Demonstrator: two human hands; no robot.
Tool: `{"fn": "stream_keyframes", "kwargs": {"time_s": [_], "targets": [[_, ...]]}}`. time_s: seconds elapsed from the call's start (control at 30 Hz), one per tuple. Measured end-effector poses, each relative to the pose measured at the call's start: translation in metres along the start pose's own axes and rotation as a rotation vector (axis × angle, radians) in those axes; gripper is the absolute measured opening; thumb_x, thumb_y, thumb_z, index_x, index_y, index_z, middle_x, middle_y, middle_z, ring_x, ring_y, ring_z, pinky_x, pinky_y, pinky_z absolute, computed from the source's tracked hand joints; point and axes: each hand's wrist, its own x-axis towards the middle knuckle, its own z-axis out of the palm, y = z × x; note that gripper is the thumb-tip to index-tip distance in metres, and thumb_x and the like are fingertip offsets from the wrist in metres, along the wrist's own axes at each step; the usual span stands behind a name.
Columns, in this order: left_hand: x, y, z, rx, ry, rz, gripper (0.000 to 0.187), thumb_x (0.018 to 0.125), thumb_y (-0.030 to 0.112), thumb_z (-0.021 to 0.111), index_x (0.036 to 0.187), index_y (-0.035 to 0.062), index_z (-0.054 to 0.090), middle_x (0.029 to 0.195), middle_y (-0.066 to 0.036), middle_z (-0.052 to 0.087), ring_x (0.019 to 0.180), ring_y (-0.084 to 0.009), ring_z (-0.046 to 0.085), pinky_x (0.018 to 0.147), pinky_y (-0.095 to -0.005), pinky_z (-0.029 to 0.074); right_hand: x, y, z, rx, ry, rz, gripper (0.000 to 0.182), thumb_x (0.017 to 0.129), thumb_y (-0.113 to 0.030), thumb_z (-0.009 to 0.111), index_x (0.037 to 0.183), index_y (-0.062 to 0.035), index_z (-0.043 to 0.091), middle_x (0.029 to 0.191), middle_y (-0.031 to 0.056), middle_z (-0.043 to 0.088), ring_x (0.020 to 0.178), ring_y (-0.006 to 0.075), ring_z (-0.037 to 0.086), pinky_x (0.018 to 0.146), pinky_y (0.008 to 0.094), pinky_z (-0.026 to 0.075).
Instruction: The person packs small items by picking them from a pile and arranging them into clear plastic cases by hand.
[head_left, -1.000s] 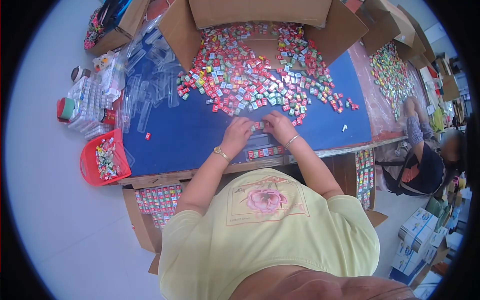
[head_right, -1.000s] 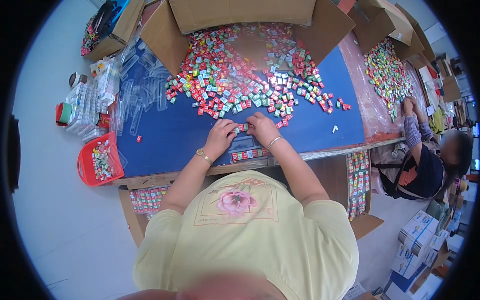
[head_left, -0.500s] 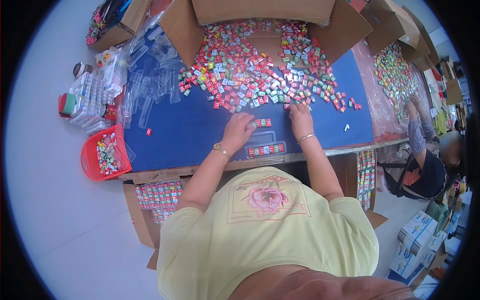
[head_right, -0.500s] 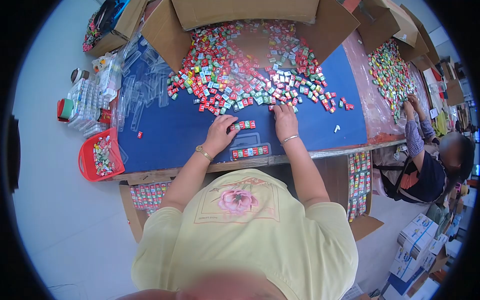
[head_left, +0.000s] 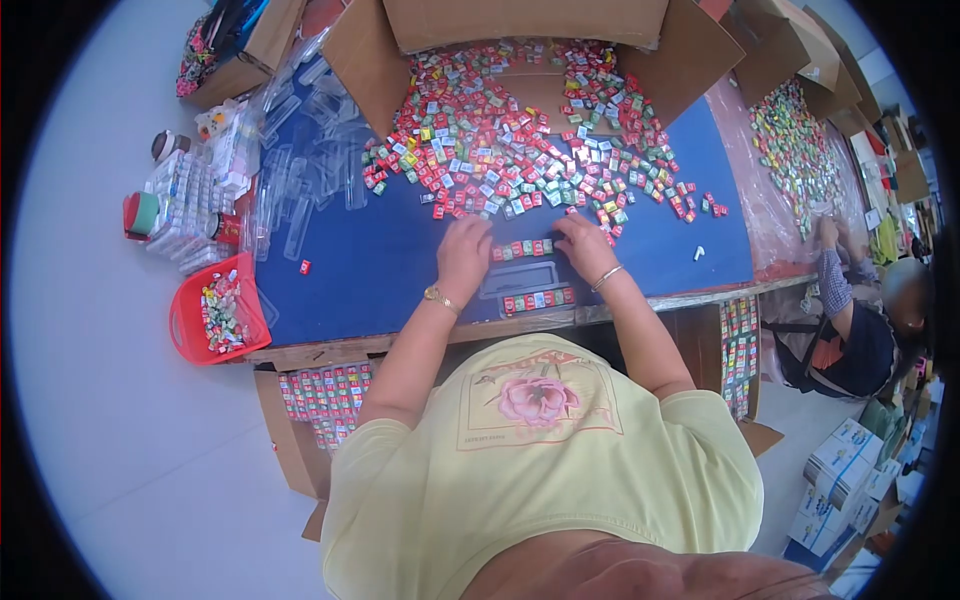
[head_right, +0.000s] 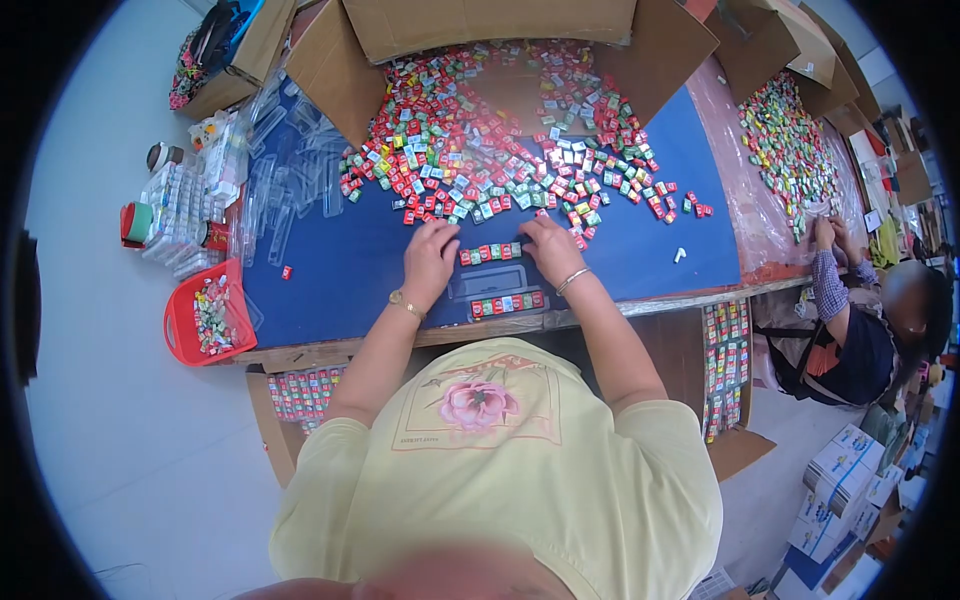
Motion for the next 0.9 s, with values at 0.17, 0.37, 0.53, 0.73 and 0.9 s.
{"fn": "stream_keyframes", "kwargs": {"time_s": [0.17,0.37,0.53,0.73,0.9], "targets": [[0.024,-0.012,-0.001,0.299,-0.019,0.041,0.027,0.081,0.011,0.077,0.108,0.0081,0.072,0.112,-0.008,0.067,0.106,-0.0286,0.062,0.086,-0.0396,0.055,0.002,0.013,0.006,-0.027,0.052,0.016,0.025,0.08,0.0,0.074,0.105,-0.0042,0.07,0.107,0.0165,0.065,0.094,0.0383,0.066,0.084,0.0447,0.055],[-0.002,-0.011,-0.011,0.322,-0.098,0.039,0.025,0.08,0.012,0.076,0.103,0.0083,0.068,0.111,-0.007,0.065,0.11,-0.0298,0.059,0.091,-0.0417,0.053,-0.003,0.006,-0.002,0.022,0.049,-0.019,0.025,0.081,0.003,0.073,0.104,-0.0021,0.068,0.104,0.0151,0.064,0.088,0.0353,0.067,0.077,0.0398,0.055],[-0.023,-0.009,-0.02,0.237,-0.049,0.027,0.035,0.073,0.011,0.083,0.106,0.0073,0.071,0.11,-0.006,0.068,0.103,-0.0279,0.062,0.086,-0.0389,0.054,-0.002,-0.01,-0.01,0.067,-0.058,0.038,0.03,0.081,-0.004,0.076,0.11,-0.0069,0.07,0.107,0.0126,0.064,0.098,0.034,0.066,0.087,0.0428,0.055],[-0.022,-0.001,-0.014,0.152,-0.122,0.1,0.041,0.072,0.013,0.085,0.11,0.0078,0.071,0.112,-0.006,0.067,0.104,-0.0277,0.062,0.088,-0.038,0.054,0.003,-0.019,-0.003,-0.142,-0.124,-0.037,0.04,0.08,-0.009,0.078,0.118,-0.0111,0.069,0.113,0.0079,0.063,0.107,0.0303,0.064,0.09,0.041,0.055],[-0.015,-0.002,-0.013,0.12,-0.134,0.143,0.039,0.075,0.012,0.083,0.111,0.0078,0.072,0.113,-0.007,0.066,0.105,-0.028,0.063,0.088,-0.0389,0.053,0.0,-0.018,-0.001,-0.128,-0.102,-0.045,0.038,0.08,-0.01,0.079,0.117,-0.0123,0.07,0.111,0.007,0.063,0.106,0.03,0.063,0.09,0.0406,0.054]]}}
